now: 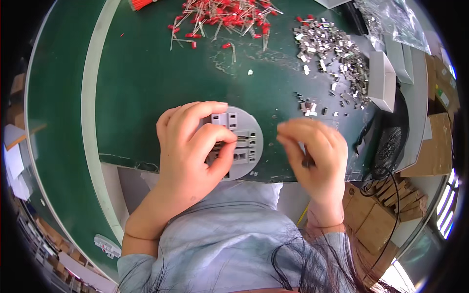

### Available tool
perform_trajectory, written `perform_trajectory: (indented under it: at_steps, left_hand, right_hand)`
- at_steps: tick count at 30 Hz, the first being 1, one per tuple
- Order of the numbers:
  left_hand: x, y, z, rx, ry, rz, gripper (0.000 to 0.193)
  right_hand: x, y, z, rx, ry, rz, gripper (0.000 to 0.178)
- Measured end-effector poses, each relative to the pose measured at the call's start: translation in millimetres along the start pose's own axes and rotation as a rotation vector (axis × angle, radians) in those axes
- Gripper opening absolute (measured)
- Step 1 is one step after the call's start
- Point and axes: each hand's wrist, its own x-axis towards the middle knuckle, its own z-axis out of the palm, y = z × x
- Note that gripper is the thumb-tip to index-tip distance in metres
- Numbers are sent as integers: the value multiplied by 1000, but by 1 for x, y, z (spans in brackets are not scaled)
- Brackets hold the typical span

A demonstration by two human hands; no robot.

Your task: Assembling small metal contacts and wires onto a circular circuit board at a manufacturing workstation.

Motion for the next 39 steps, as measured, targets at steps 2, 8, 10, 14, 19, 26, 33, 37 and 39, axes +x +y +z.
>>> perform_trajectory:
  at_steps: [2,8,10,14,19,26,33,37,39]
  left_hand:
    - [4,1,-1,14,8,10,25]
    - [9,-9,-4,39,40,45,25]
    - [9,-10,-4,48,34,46,25]
    - [9,-12,-3,52,35,51,24]
    - [9,-11,-5,61,26,48,23]
    - [8,-11,-4,59,32,46,23]
    - [8,-12,-2,61,46,59,24]
    - [8,-14,-1,59,57,64,24]
    - [8,-14,0,52,58,61,25]
  right_hand:
    - [-6,-10,7,93,4,66,32]
    - [-9,-25,39,239,123,236,26]
    - [-9,-27,44,268,168,271,20]
    - [-9,-27,48,282,189,289,18]
    - [-9,-27,50,278,187,283,18]
    - [-10,-27,51,248,187,281,23]
    - [-10,-25,53,250,183,242,24]
    - [-9,-26,53,252,182,179,23]
    - [-8,-26,51,187,157,171,30]
